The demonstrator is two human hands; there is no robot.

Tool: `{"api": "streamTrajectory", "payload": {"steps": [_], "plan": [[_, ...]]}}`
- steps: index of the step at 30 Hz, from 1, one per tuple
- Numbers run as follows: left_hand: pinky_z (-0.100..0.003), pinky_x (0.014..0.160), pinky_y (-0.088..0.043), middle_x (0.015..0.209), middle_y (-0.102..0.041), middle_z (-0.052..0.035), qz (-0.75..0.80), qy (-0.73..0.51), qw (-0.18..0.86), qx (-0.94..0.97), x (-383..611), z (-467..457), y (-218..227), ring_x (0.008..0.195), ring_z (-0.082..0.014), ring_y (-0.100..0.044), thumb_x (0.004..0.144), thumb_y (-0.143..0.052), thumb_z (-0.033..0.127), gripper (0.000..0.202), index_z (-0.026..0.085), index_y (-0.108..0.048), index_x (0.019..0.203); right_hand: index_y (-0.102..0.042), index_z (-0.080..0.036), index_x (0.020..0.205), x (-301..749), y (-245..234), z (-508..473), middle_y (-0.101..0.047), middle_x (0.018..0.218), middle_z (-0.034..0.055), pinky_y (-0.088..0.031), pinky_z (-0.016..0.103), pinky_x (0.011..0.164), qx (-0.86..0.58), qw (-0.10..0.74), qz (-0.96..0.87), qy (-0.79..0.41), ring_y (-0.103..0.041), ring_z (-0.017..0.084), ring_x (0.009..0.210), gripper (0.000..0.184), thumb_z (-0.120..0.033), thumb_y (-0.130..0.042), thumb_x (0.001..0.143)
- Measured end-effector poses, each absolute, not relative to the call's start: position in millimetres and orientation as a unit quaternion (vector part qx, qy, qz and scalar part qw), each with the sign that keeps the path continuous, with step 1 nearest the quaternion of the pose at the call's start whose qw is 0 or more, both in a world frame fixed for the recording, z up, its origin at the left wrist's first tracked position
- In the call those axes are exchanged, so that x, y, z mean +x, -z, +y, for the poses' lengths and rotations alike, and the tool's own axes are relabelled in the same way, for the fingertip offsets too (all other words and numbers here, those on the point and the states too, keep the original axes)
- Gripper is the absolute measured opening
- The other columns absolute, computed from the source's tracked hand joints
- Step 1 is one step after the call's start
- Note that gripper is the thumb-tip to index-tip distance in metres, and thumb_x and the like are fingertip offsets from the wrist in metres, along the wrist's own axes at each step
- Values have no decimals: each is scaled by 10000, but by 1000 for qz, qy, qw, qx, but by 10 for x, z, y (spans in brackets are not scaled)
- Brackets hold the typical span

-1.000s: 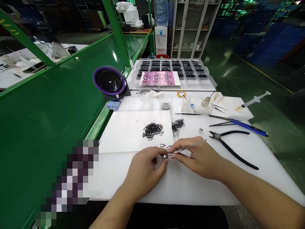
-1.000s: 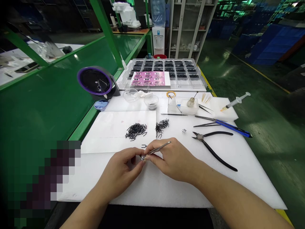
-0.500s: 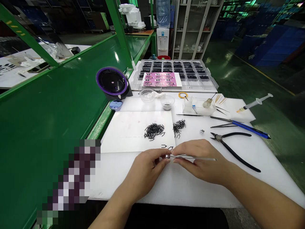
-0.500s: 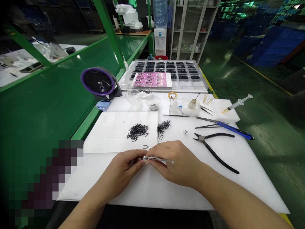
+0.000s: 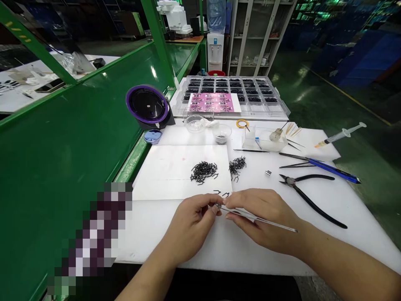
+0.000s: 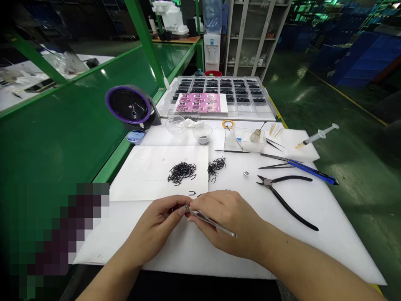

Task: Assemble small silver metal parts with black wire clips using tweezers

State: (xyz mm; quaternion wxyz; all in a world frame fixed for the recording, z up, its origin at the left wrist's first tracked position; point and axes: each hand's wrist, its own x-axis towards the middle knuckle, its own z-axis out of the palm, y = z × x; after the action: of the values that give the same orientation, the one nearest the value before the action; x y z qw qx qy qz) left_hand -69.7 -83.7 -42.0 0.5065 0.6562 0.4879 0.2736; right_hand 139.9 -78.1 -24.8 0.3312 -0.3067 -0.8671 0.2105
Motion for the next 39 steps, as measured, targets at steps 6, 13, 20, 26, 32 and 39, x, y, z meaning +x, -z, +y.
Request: {"api": "streamTrajectory", "payload": {"steps": [6, 13, 20, 26, 32, 39], "plan": [[-266, 810, -479, 936, -712, 12, 500, -276, 504, 648, -697, -834, 445, 873, -157, -640, 919, -518, 179, 255, 228, -734, 1046, -590, -169, 1017, 1364, 280, -788, -701, 1014, 29, -535, 282, 844, -309, 334, -866, -206, -669, 158, 949, 77, -160, -596, 941], [-273, 740, -453, 803, -667, 9, 516, -270, 502, 640, -726, -834, 418, 791, -160, -611, 900, -506, 205, 223, 220, -723, 950, -622, -176, 987, 1465, 201, -693, -715, 942, 13, -529, 247, 779, -335, 375, -835, -224, -676, 134, 846, 95, -170, -641, 894], [-296, 713, -428, 795, -637, -6, 519, -238, 466, 676, -805, -853, 432, 745, -174, -567, 873, -461, 230, 226, 217, -683, 913, -664, -199, 852, 1757, 221, -397, -699, 810, -13, -491, 251, 629, -511, 285, -761, -279, -674, 151, 759, 26, -183, -664, 832], [-293, 730, -440, 879, -637, -8, 502, -246, 440, 703, -851, -881, 463, 773, -173, -559, 873, -488, 268, 217, 232, -662, 997, -681, -187, 839, 1665, 284, -381, -712, 809, -31, -511, 239, 700, -488, 252, -778, -306, -676, 122, 760, 60, -135, -669, 813], [-287, 662, -437, 708, -584, 18, 525, -218, 402, 718, -748, -870, 398, 651, -153, -544, 872, -525, 272, 176, 232, -671, 960, -690, -185, 833, 1672, 299, -396, -716, 810, -24, -504, 255, 721, -463, 248, -792, -310, -666, 129, 758, 83, -107, -675, 805], [-311, 697, -449, 801, -645, 4, 557, -201, 359, 721, -685, -866, 477, 729, -169, -594, 872, -552, 311, 213, 218, -620, 1052, -692, -192, 840, 1654, 336, -392, -713, 798, -39, -496, 258, 726, -461, 243, -796, -309, -657, 121, 738, 77, -121, -683, 812]]}}
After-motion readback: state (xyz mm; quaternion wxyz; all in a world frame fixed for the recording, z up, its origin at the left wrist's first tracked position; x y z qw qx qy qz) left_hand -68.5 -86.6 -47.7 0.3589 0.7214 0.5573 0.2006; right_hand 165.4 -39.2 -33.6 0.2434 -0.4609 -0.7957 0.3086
